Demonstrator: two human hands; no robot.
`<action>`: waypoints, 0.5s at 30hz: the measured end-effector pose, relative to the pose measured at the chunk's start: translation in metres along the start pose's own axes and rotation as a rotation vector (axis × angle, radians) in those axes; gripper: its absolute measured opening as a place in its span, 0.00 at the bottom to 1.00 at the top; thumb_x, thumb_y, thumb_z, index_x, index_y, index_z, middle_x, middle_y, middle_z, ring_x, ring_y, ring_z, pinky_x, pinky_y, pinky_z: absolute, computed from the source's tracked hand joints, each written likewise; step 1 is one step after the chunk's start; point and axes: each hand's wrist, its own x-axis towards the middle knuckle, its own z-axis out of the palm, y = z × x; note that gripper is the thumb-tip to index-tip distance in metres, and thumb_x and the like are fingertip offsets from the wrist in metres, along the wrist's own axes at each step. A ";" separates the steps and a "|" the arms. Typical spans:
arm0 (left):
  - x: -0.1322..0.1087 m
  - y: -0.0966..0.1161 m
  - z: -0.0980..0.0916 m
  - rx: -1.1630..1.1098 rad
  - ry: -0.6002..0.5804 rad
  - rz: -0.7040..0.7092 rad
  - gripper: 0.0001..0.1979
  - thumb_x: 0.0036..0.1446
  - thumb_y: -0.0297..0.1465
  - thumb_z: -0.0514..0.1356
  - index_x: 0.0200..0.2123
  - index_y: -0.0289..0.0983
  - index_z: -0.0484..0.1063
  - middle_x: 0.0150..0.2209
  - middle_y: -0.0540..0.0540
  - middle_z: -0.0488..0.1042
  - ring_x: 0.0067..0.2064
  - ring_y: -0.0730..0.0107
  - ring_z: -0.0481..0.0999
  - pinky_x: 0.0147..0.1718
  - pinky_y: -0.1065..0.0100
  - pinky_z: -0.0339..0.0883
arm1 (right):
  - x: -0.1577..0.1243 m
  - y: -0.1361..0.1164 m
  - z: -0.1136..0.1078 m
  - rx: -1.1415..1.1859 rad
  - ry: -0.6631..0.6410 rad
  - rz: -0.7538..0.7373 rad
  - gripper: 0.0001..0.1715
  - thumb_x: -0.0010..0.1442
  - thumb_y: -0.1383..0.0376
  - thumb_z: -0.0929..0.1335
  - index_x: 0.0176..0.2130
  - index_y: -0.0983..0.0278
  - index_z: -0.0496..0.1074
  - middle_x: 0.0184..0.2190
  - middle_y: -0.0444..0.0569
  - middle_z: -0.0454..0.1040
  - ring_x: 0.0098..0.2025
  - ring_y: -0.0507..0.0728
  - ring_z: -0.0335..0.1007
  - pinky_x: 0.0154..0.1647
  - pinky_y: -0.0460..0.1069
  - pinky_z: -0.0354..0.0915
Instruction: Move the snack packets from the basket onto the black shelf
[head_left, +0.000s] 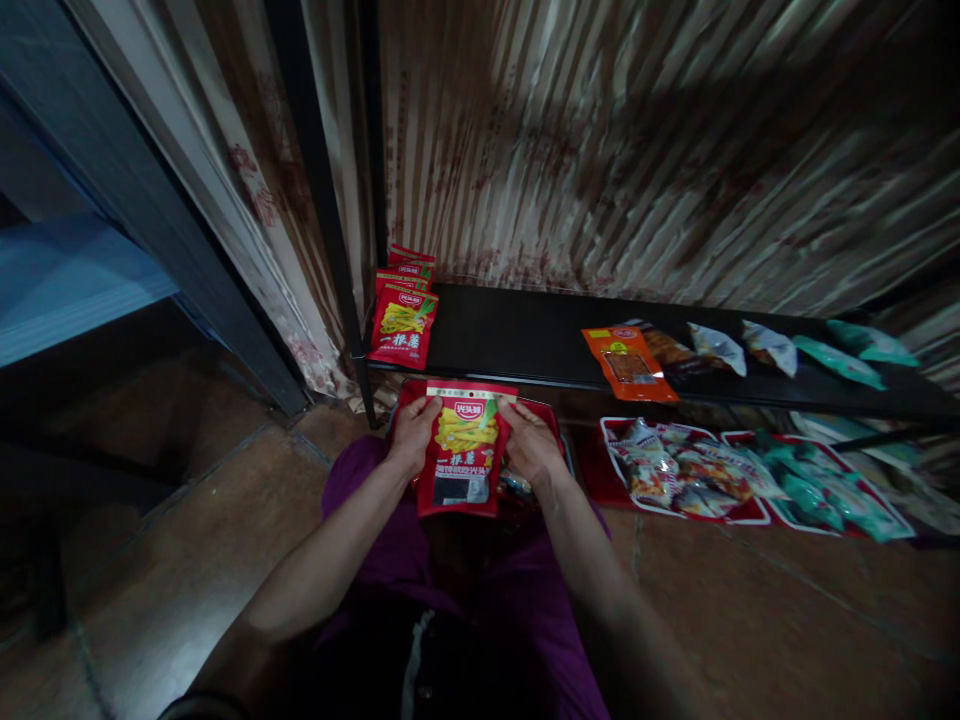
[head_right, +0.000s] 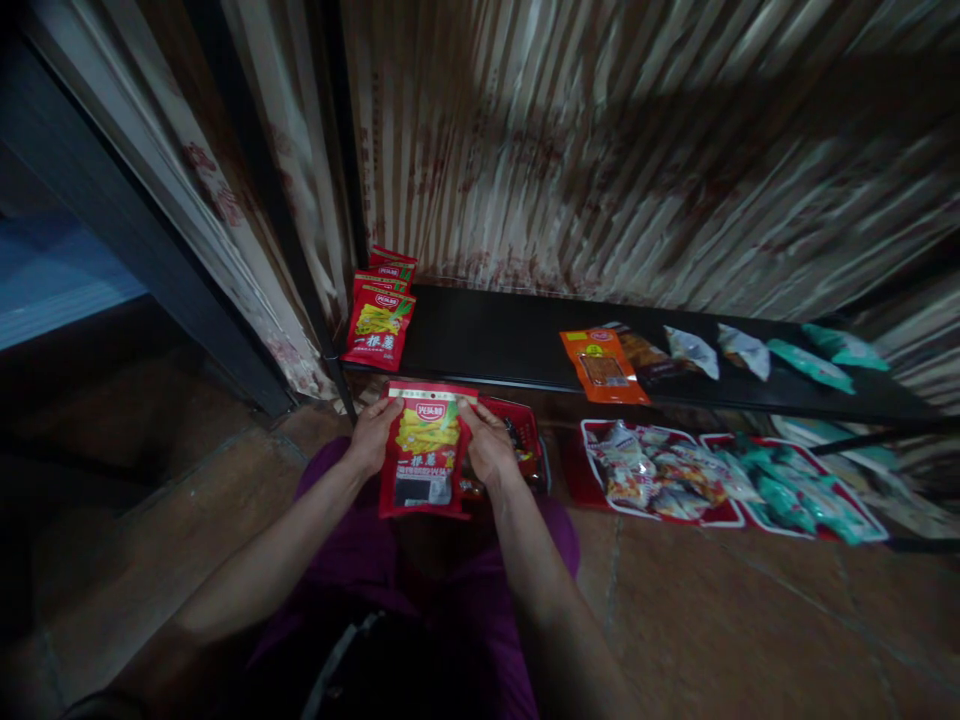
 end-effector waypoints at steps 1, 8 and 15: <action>0.001 -0.001 -0.001 -0.022 0.019 0.003 0.19 0.38 0.42 0.71 0.31 0.36 0.74 0.28 0.48 0.79 0.33 0.64 0.79 0.36 0.66 0.70 | -0.001 0.001 0.000 -0.023 0.020 -0.007 0.17 0.39 0.62 0.79 0.30 0.62 0.75 0.25 0.44 0.80 0.27 0.54 0.76 0.28 0.46 0.72; 0.007 0.005 -0.008 -0.039 0.011 -0.045 0.21 0.36 0.40 0.72 0.32 0.35 0.75 0.30 0.45 0.80 0.36 0.61 0.79 0.40 0.62 0.71 | 0.001 0.009 -0.009 -0.073 0.170 -0.004 0.16 0.38 0.64 0.79 0.29 0.64 0.75 0.22 0.43 0.79 0.22 0.52 0.73 0.21 0.44 0.68; -0.006 0.005 -0.028 0.071 -0.196 -0.239 0.22 0.39 0.39 0.72 0.37 0.34 0.76 0.36 0.42 0.80 0.37 0.63 0.79 0.42 0.62 0.70 | 0.028 0.000 -0.017 0.003 0.167 -0.004 0.10 0.42 0.68 0.77 0.25 0.64 0.73 0.22 0.44 0.78 0.21 0.53 0.74 0.23 0.46 0.71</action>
